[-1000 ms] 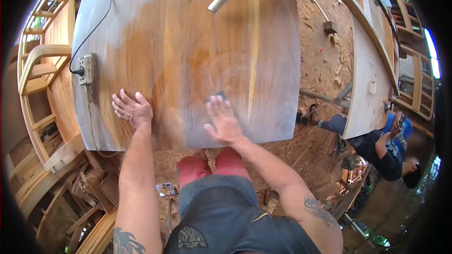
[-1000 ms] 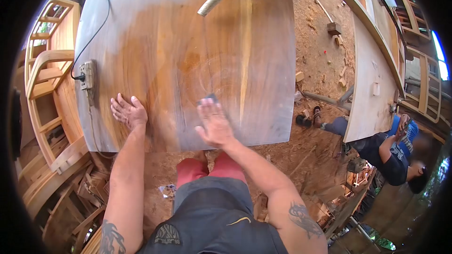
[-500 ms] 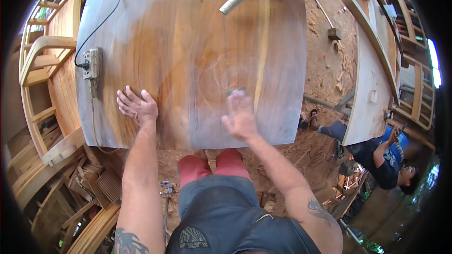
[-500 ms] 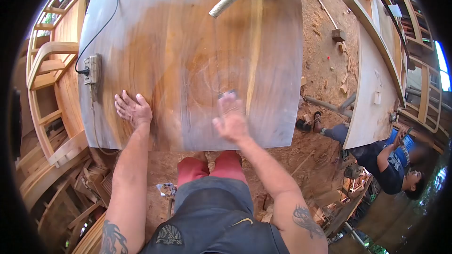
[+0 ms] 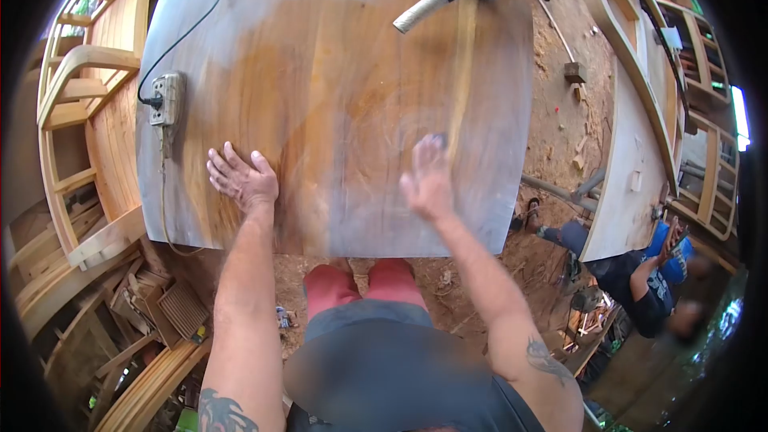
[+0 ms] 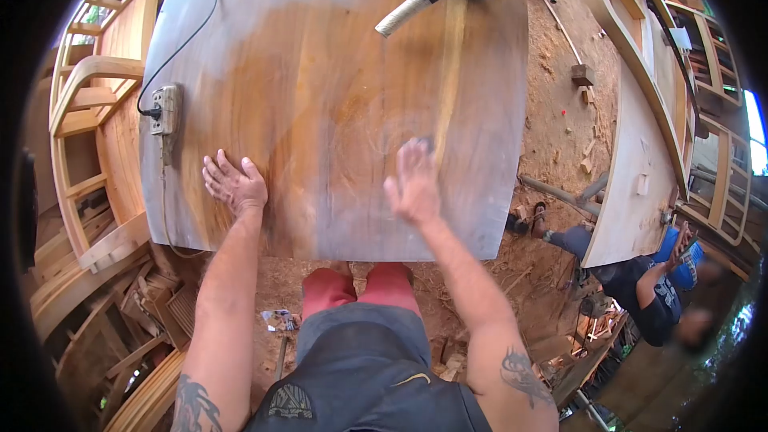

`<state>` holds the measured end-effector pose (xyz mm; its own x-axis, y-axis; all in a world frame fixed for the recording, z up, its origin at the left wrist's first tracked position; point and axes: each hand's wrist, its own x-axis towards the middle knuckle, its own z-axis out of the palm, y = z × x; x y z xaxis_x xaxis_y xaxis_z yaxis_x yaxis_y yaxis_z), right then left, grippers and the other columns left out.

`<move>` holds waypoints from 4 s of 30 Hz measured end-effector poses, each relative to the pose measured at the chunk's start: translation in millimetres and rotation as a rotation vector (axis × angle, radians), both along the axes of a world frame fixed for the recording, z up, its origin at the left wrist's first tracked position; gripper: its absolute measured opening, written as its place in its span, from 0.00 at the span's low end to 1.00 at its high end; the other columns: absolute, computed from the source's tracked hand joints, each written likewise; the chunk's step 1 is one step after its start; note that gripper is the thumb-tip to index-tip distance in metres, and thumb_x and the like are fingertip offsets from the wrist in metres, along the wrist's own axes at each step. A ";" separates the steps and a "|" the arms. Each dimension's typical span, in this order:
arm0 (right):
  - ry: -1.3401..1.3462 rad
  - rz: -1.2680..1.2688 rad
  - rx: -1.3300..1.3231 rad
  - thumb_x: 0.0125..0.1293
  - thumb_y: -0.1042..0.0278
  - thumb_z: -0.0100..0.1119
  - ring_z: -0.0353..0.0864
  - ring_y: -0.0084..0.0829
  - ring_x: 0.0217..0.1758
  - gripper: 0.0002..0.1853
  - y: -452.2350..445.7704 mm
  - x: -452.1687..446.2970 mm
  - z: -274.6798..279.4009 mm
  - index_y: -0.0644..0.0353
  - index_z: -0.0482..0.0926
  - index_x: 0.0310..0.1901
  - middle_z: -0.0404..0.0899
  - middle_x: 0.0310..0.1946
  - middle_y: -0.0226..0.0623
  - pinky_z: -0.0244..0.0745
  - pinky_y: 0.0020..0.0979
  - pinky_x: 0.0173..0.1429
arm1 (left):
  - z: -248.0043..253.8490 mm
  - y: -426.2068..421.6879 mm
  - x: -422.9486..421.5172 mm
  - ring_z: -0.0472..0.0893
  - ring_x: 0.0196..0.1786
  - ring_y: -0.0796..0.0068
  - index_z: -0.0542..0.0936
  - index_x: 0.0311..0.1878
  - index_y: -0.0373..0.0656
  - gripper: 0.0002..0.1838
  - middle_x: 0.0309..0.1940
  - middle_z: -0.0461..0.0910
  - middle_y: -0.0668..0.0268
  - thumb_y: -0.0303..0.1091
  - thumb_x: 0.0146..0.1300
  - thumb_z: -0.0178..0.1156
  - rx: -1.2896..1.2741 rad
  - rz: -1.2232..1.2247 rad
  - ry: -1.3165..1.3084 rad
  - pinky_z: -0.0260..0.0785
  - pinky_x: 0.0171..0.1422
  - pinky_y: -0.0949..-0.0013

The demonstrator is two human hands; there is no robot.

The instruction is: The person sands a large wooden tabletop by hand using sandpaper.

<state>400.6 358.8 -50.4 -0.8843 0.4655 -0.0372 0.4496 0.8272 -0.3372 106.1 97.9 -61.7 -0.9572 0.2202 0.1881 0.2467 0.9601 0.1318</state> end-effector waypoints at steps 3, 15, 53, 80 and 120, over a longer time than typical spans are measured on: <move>0.018 -0.227 0.030 0.79 0.42 0.50 0.38 0.56 0.93 0.47 63.6 -89.3 4.3 0.70 0.50 0.85 0.41 0.89 0.58 0.28 0.56 0.92 | -1.3 -0.6 -0.4 0.51 0.87 0.37 0.61 0.83 0.47 0.40 0.86 0.52 0.45 0.52 0.72 0.57 -0.002 0.003 -0.004 0.43 0.88 0.32; 0.084 -0.127 0.087 0.79 0.43 0.50 0.38 0.53 0.93 0.45 76.6 -28.8 -15.4 0.65 0.52 0.86 0.43 0.89 0.54 0.30 0.55 0.92 | -0.8 -0.7 -0.3 0.51 0.87 0.37 0.61 0.83 0.47 0.41 0.87 0.51 0.46 0.51 0.71 0.58 -0.004 -0.006 0.008 0.43 0.87 0.31; 0.053 0.265 0.040 0.77 0.45 0.54 0.45 0.55 0.91 0.44 89.5 -112.2 5.6 0.70 0.57 0.83 0.49 0.87 0.59 0.37 0.54 0.92 | 0.8 -2.1 -0.1 0.51 0.87 0.39 0.61 0.83 0.47 0.40 0.87 0.51 0.48 0.51 0.72 0.58 0.021 -0.017 -0.001 0.43 0.87 0.33; 0.056 0.226 -0.068 0.77 0.44 0.53 0.44 0.56 0.91 0.42 65.8 -93.6 17.3 0.65 0.61 0.82 0.50 0.87 0.56 0.36 0.54 0.92 | 2.9 1.3 -2.0 0.51 0.87 0.36 0.60 0.83 0.46 0.42 0.87 0.50 0.47 0.51 0.70 0.59 0.009 -0.017 -0.010 0.44 0.87 0.31; 0.017 -0.065 -0.227 0.79 0.42 0.51 0.40 0.59 0.92 0.44 -97.3 22.7 27.2 0.65 0.56 0.85 0.46 0.88 0.58 0.32 0.58 0.92 | -7.2 -1.8 -0.6 0.51 0.87 0.38 0.59 0.84 0.46 0.40 0.87 0.50 0.46 0.55 0.75 0.54 -0.061 0.016 -0.023 0.42 0.88 0.34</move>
